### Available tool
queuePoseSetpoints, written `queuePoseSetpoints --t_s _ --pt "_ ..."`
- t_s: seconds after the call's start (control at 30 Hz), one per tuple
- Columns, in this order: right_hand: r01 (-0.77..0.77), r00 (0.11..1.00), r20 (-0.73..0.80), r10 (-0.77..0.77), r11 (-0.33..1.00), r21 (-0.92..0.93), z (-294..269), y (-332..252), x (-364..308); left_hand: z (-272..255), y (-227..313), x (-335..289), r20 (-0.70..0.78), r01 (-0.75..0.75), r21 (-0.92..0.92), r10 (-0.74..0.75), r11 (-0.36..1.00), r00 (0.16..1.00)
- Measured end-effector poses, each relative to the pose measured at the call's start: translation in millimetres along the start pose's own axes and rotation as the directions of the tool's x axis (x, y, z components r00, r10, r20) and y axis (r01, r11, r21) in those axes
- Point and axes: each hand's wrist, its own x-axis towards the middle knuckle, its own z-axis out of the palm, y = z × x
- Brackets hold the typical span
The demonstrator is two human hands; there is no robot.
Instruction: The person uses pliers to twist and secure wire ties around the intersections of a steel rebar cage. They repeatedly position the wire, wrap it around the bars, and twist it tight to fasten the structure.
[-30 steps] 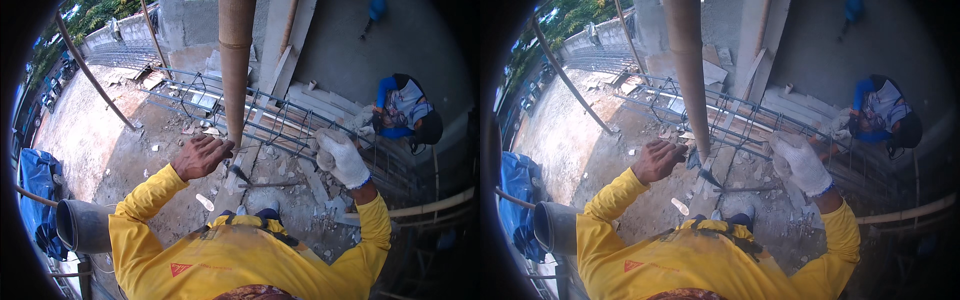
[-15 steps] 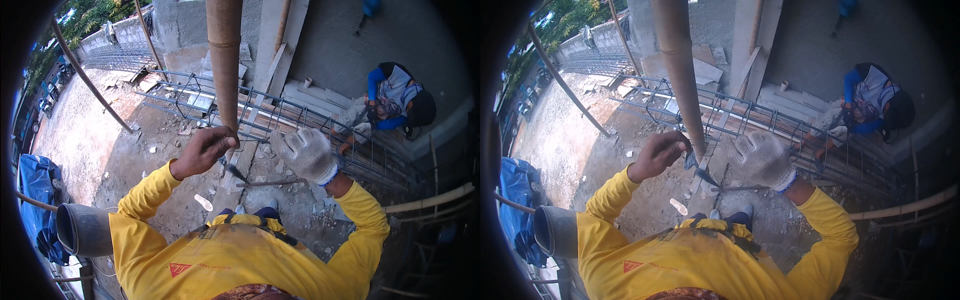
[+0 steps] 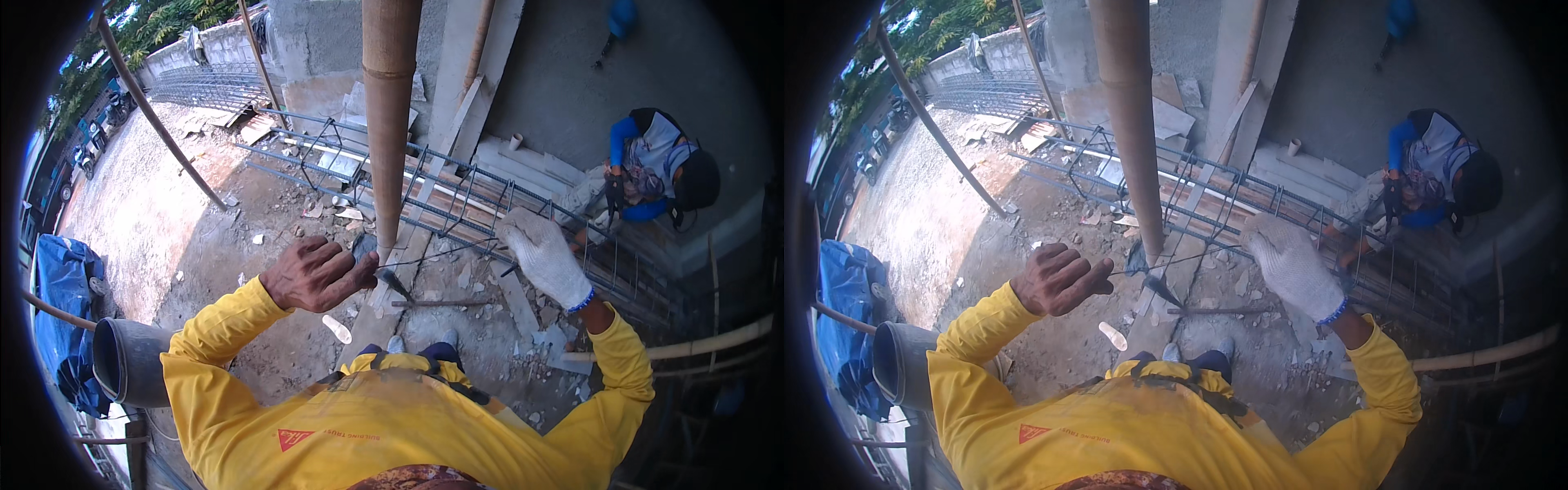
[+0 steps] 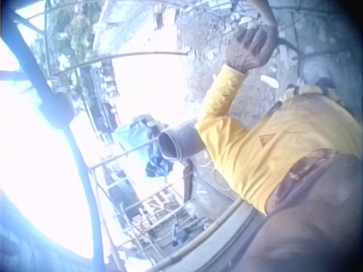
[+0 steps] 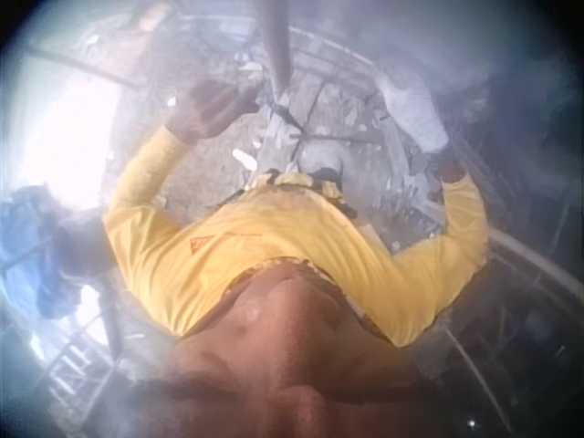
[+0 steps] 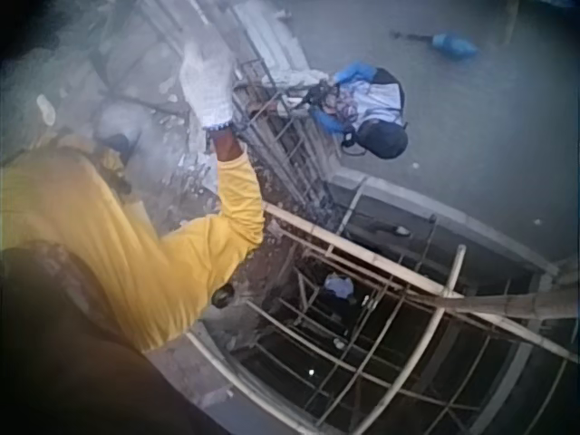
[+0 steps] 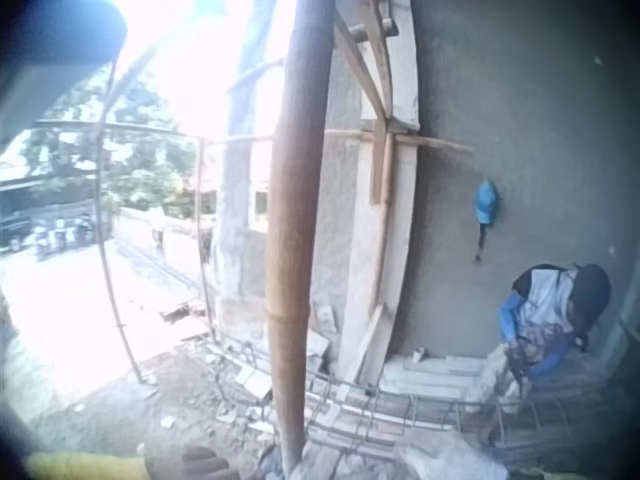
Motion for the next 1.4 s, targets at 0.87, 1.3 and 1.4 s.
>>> queuePoseSetpoints --t_s 0.87,1.3,1.4 --pt "0.470 0.315 0.258 -0.913 -0.086 -0.879 48.7 42.1 11.7 16.1 -31.0 -9.9 0.483 0.615 -0.778 -0.505 0.126 0.715" --pt "0.651 0.602 -0.009 -0.798 0.497 -0.574 50.9 -9.4 52.4 -0.4 20.2 26.3 0.102 0.315 -0.567 -0.315 0.761 0.944" --pt "0.518 0.853 0.102 -0.513 0.854 -0.038 45.7 -18.9 54.2 -10.8 16.4 17.4 0.034 0.215 -0.183 -0.212 0.959 0.977"
